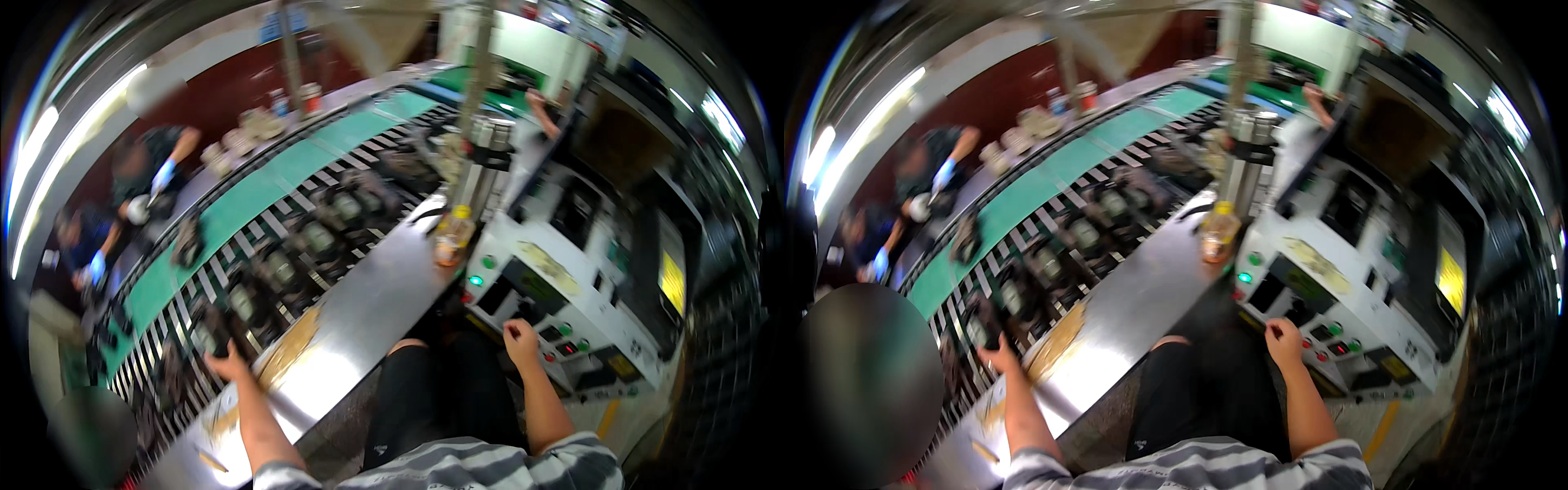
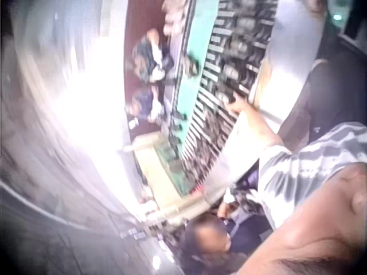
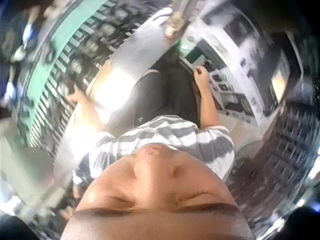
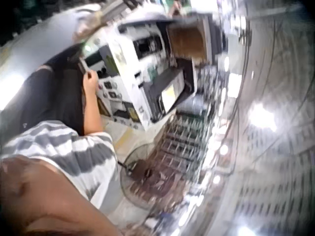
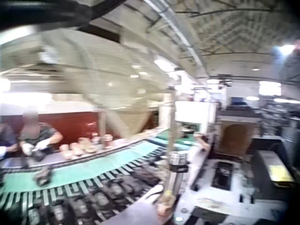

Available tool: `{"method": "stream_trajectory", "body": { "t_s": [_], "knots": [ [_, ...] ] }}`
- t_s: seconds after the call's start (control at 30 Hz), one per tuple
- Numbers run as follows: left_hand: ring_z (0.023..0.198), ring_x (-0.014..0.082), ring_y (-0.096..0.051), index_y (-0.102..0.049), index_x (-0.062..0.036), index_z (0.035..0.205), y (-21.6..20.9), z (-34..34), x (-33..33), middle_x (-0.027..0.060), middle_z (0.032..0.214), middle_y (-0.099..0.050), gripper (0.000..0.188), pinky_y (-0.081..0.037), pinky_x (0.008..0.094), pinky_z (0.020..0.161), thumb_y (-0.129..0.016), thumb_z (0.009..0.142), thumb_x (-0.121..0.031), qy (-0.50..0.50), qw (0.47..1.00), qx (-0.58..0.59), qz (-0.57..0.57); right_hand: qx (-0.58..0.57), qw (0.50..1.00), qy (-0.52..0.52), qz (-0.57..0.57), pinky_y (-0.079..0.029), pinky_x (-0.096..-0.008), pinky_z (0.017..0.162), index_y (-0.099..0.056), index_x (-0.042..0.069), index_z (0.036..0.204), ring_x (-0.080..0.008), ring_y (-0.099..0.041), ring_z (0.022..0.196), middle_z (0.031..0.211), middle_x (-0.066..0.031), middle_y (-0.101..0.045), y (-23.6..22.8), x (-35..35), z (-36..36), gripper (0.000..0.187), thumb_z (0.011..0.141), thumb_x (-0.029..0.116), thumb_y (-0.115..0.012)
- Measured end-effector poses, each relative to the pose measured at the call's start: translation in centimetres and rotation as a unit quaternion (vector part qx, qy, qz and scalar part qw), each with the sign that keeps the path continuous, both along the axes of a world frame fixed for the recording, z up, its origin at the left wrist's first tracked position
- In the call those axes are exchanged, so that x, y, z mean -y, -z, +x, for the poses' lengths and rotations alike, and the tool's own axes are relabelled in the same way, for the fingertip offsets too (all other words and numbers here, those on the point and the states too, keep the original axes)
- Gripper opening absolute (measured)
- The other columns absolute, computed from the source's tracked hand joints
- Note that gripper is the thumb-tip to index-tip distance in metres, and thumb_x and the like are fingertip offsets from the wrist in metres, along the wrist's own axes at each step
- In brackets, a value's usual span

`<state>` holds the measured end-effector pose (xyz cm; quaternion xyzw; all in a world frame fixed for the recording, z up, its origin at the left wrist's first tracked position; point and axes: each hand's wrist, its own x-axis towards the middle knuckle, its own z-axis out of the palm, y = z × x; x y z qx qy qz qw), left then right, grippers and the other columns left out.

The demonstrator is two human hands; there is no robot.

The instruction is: The person picks up partially assembled shoes from a conveyor belt, places them into a dual-chamber sole pressing machine, activates the press, and then places the pressed shoes back onto the conveyor.

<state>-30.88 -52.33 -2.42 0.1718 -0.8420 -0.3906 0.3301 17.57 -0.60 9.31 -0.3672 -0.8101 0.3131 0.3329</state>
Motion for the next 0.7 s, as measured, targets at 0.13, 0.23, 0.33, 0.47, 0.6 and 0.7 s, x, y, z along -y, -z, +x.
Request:
{"method": "stream_trajectory", "body": {
  "t_s": [0.13, 0.23, 0.33, 0.47, 0.6, 0.7],
  "knots": [
    [0.127, 0.0396, -0.044, -0.037, 0.0002, 0.142, -0.4, 3.0, -0.6, 0.0231, 0.140, -0.046, 0.087, -0.036, 0.0426, 0.108, -0.081, 0.074, -0.029, -0.028, 0.992, 0.070, -0.100, -0.113, 0.988, 0.080, 0.069, -0.048, -0.0283, 0.060, -0.065, 0.002, 0.086, -0.0168, -0.060, 0.065, 0.076, -0.0094, -0.062, -2.4, -8.4, -1.9, 0.005, 0.081, 0.003, -0.066],
    [0.125, 0.0392, -0.046, -0.039, 0.0011, 0.141, 0.0, 4.1, -1.8, 0.0223, 0.138, -0.049, 0.074, -0.038, 0.0437, 0.105, -0.072, 0.080, -0.025, -0.049, 0.980, 0.088, -0.169, -0.139, 0.968, 0.181, 0.102, -0.047, -0.0282, 0.061, -0.066, 0.003, 0.088, -0.0166, -0.059, 0.063, 0.075, -0.0098, -0.063, -4.8, -17.7, -2.9, 0.007, 0.082, 0.007, -0.066],
    [0.119, 0.0409, -0.049, -0.042, 0.0026, 0.137, 1.6, 5.8, -2.9, 0.0233, 0.133, -0.050, 0.066, -0.040, 0.0461, 0.103, -0.067, 0.082, -0.024, -0.027, 0.948, 0.080, -0.306, -0.170, 0.945, 0.231, 0.155, -0.049, -0.0309, 0.064, -0.067, 0.004, 0.091, -0.0203, -0.062, 0.066, 0.077, -0.0102, -0.065, -7.0, -28.6, -3.9, 0.013, 0.081, 0.012, -0.066],
    [0.115, 0.0404, -0.052, -0.047, 0.0005, 0.133, 0.1, 9.8, -7.2, 0.0242, 0.125, -0.054, 0.057, -0.043, 0.0468, 0.097, -0.060, 0.088, -0.032, -0.009, 0.929, 0.194, -0.316, 0.033, 0.910, 0.385, 0.150, -0.051, -0.0434, 0.080, -0.069, 0.008, 0.101, -0.0286, -0.062, 0.098, 0.108, -0.0134, -0.064, -6.3, -43.6, -2.2, 0.026, 0.082, 0.026, -0.063],
    [0.099, 0.0420, -0.059, -0.054, 0.0024, 0.121, -0.7, 11.5, -8.9, 0.0259, 0.110, -0.060, 0.052, -0.048, 0.0499, 0.086, -0.059, 0.087, -0.036, -0.003, 0.927, 0.187, -0.324, 0.177, 0.869, 0.460, 0.043, -0.048, -0.0462, 0.096, -0.062, 0.013, 0.125, -0.0346, -0.055, 0.113, 0.120, -0.0125, -0.061, -7.0, -49.3, -2.4, 0.042, 0.090, 0.036, -0.060],
    [0.091, 0.0411, -0.064, -0.059, 0.0036, 0.112, -4.9, 13.9, -12.4, 0.0261, 0.101, -0.064, 0.052, -0.051, 0.0507, 0.081, -0.058, 0.084, -0.041, 0.001, 0.919, 0.240, -0.313, 0.194, 0.861, 0.469, 0.040, -0.050, -0.0462, 0.093, -0.064, 0.010, 0.120, -0.0335, -0.056, 0.112, 0.118, -0.0118, -0.063, -5.5, -51.3, -2.8, 0.039, 0.090, 0.034, -0.061]
  ]
}}
